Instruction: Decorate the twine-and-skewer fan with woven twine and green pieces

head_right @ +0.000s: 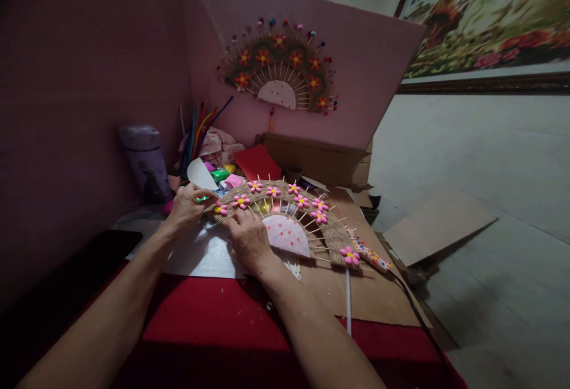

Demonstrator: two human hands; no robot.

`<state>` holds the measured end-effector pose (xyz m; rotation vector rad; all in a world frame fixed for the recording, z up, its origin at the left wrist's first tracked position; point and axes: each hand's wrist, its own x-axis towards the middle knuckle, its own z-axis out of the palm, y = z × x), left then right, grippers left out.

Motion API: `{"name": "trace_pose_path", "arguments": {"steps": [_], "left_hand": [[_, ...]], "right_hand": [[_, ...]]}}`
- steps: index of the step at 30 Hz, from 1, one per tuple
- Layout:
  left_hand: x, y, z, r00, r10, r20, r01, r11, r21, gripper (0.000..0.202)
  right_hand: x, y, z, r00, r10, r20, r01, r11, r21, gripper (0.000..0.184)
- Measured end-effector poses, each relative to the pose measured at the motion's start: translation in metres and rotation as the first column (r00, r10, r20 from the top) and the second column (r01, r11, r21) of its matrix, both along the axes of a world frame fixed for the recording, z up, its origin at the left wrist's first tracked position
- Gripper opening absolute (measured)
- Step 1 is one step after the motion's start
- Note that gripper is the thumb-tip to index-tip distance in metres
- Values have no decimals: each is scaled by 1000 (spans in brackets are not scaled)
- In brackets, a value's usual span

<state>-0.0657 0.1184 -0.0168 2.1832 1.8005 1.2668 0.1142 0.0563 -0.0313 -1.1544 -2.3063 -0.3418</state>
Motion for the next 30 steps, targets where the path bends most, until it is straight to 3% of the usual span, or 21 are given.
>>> {"name": "trace_pose_path", "arguments": {"steps": [12,30], "left_hand": [[6,-6,6,988,40,-149,-45,998,-35,15],[9,-6,2,989,15,-149,-17,1000,-7,14]], "right_hand": [[1,6,-8,999,5,45,-5,1000,15,23],[1,6,-7,998,2,67,-3,1000,14,22]]}}
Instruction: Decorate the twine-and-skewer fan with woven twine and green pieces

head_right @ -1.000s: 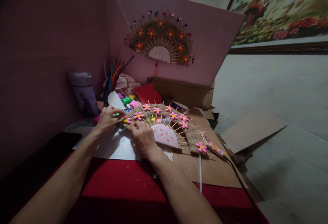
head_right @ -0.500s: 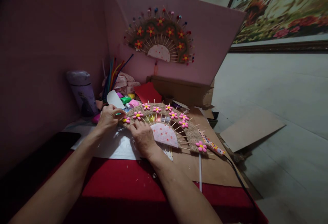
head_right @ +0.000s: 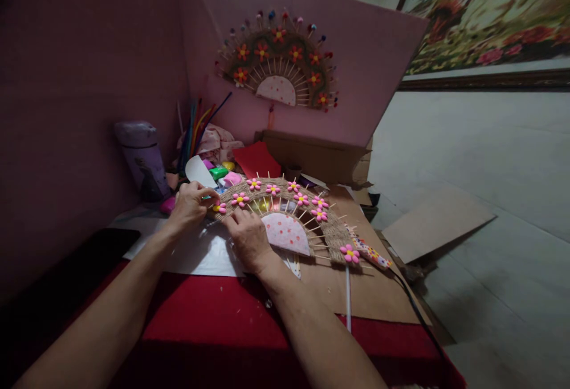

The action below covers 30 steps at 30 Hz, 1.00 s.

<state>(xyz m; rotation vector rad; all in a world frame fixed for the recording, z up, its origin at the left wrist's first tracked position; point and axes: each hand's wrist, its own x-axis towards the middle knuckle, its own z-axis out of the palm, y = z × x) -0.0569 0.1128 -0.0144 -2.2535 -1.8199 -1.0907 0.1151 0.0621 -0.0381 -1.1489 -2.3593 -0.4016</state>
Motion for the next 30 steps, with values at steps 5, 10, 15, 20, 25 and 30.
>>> {"name": "trace_pose_path", "arguments": {"steps": [5,10,15,20,25,30], "left_hand": [[2,1,0,1000,14,6,-14,999,30,14],[1,2,-1,1000,-23,-9,23,999,27,22],[0,0,-3,998,-41,-38,41,999,11,24],[-2,1,-4,999,-35,7,35,998,43,27],[-4,0,-7,991,-76,106,73,997,34,31],[-3,-10,-7,998,-61,-8,61,997,46,40]], "right_hand": [[-1,0,1,1000,-7,3,7,1000,5,22],[0,0,0,1000,5,-7,-5,1000,-11,23],[0,0,0,1000,5,0,-5,1000,-7,23],[0,-2,3,1000,2,-1,-2,1000,-24,24],[0,-2,4,1000,1,3,-1,1000,-18,24],[0,-1,3,1000,7,-4,-7,1000,-18,24]]}}
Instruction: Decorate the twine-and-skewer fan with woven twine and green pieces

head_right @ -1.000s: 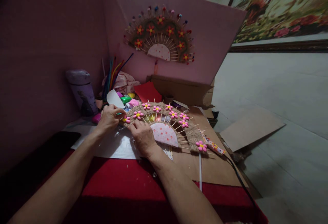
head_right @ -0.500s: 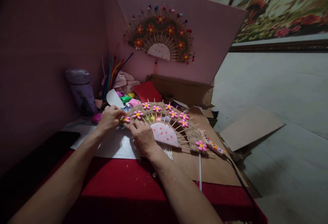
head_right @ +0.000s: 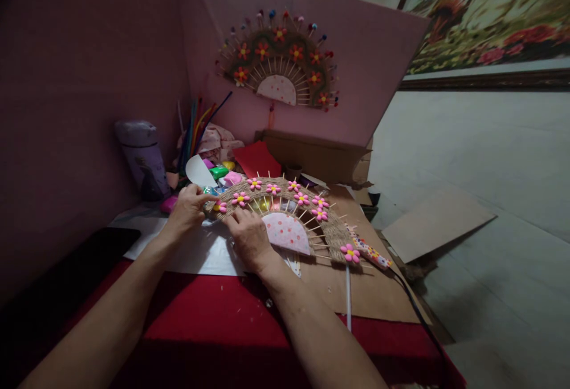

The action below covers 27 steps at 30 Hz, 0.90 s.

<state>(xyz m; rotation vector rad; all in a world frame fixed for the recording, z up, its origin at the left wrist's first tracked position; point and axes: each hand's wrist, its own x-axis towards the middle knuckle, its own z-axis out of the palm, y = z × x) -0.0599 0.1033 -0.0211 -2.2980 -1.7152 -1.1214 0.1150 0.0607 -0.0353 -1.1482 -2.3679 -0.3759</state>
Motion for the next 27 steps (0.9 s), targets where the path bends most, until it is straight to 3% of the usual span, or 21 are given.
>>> {"name": "trace_pose_path", "arguments": {"steps": [5,10,27], "left_hand": [[2,-7,2,996,42,-78,-44,999,-27,38],[3,-11,5,994,80,-68,-79,997,19,45],[5,-14,5,993,99,-67,-100,995,-10,38]], "right_hand": [[0,0,-1,1000,0,2,0,1000,-3,23],[1,1,-1,1000,3,3,-3,1000,8,24],[1,1,0,1000,1,6,-1,1000,-7,26]]}}
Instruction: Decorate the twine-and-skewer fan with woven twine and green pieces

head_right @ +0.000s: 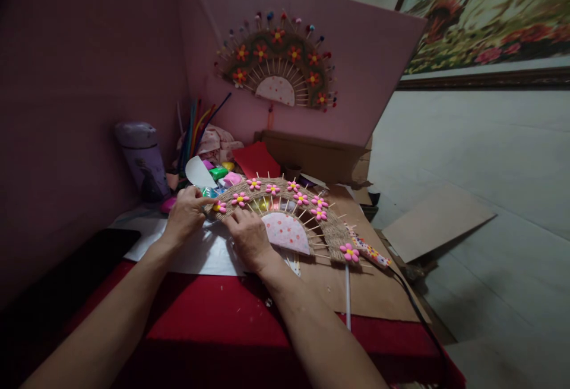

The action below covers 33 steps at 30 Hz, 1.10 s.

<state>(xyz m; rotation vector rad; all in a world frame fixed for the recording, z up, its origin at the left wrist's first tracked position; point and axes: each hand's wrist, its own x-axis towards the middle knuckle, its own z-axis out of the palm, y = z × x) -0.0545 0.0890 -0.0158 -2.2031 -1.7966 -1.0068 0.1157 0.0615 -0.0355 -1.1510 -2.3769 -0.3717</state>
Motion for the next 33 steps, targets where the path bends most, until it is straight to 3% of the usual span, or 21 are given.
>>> {"name": "trace_pose_path", "arguments": {"steps": [9,17,21,33], "left_hand": [[0,1,1,998,33,55,-34,999,23,42],[1,7,-5,988,-37,151,33,999,27,40],[0,9,-6,985,6,175,-13,999,42,40],[4,-1,-2,999,-11,31,10,999,50,38]], "right_hand": [[-1,-1,2,1000,-13,5,13,1000,22,25],[0,0,1,1000,-4,4,4,1000,17,24],[0,0,2,1000,-4,7,4,1000,12,25],[0,0,0,1000,-13,9,13,1000,22,25]]}}
